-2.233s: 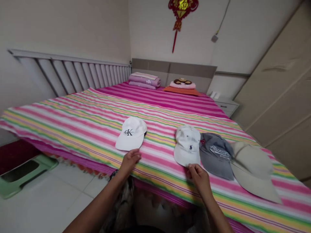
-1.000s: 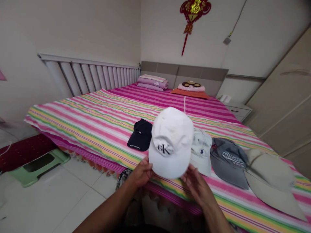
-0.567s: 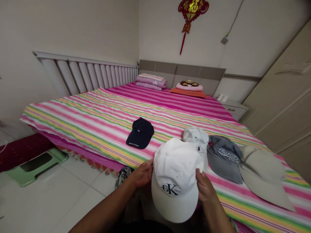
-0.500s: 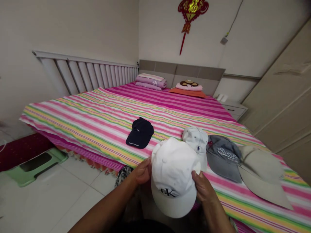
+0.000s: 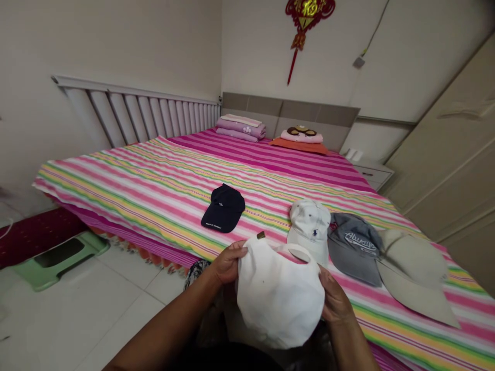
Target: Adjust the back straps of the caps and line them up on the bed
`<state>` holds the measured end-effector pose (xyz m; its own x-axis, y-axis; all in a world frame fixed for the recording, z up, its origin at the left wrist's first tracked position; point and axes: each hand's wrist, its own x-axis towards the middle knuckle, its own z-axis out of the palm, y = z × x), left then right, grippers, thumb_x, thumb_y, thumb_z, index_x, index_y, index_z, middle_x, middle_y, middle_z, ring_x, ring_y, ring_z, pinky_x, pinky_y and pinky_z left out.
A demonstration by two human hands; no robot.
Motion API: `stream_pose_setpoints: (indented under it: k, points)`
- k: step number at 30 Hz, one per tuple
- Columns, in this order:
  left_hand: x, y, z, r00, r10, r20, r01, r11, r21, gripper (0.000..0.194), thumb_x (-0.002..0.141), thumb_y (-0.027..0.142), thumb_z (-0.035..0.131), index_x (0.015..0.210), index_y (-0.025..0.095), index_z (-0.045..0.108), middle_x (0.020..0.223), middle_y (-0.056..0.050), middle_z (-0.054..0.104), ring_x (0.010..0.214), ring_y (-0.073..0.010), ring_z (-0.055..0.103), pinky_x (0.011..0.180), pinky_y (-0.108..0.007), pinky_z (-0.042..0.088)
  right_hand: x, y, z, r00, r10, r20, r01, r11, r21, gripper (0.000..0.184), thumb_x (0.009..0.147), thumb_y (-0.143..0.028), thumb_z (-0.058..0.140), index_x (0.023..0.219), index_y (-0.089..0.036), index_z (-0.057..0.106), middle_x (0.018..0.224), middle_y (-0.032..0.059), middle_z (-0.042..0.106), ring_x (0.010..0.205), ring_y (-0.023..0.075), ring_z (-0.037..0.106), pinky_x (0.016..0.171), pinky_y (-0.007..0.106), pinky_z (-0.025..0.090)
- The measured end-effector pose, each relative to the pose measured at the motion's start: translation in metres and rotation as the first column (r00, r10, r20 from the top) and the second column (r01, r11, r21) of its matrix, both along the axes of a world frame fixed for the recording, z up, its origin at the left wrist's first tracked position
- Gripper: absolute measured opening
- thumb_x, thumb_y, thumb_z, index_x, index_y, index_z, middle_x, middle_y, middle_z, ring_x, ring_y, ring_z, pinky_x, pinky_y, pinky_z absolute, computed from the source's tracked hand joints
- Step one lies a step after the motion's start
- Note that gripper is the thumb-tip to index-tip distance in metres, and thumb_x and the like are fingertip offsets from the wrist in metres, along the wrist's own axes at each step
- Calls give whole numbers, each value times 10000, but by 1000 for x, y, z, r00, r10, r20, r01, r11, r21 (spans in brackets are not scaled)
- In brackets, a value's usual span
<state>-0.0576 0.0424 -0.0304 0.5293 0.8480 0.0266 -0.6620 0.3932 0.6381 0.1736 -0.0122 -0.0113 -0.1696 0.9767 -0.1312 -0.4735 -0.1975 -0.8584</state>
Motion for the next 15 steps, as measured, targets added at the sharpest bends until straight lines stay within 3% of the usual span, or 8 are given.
stream_pose_setpoints:
  k: [3,7,12,15]
  points:
    - [1,0,5,998,-36,-50,38,998,43,303,542,212,735,801,77,655,649,-84,668,554,-151,606,570,-233,448,2,0,2,999,-38,23,37,999,7,510,495,-372,758,962,-205,636,679,76,704,680,282,652,714,414,480]
    - [1,-2,17,991,-45,-124,55,995,81,340,526,266,759,782,68,654,670,-87,667,555,-133,597,551,-215,447,4,-3,1,998,-62,28,61,998,9,296,495,-318,773,742,-231,634,560,8,659,466,183,585,520,308,469]
    - [3,-5,32,961,-17,-276,47,994,100,253,572,251,739,734,81,646,624,-50,644,497,-101,568,489,-188,417,7,-7,-1,1000,-3,-29,2,999,-33,310,462,-361,792,662,-191,627,528,-14,579,430,108,496,424,214,387]
    - [3,-7,38,943,2,-333,37,993,109,224,590,258,727,691,81,635,583,-36,623,456,-83,536,447,-174,383,9,-8,4,997,65,46,-66,998,17,367,487,-468,759,622,-157,618,506,2,538,443,106,449,421,219,350]
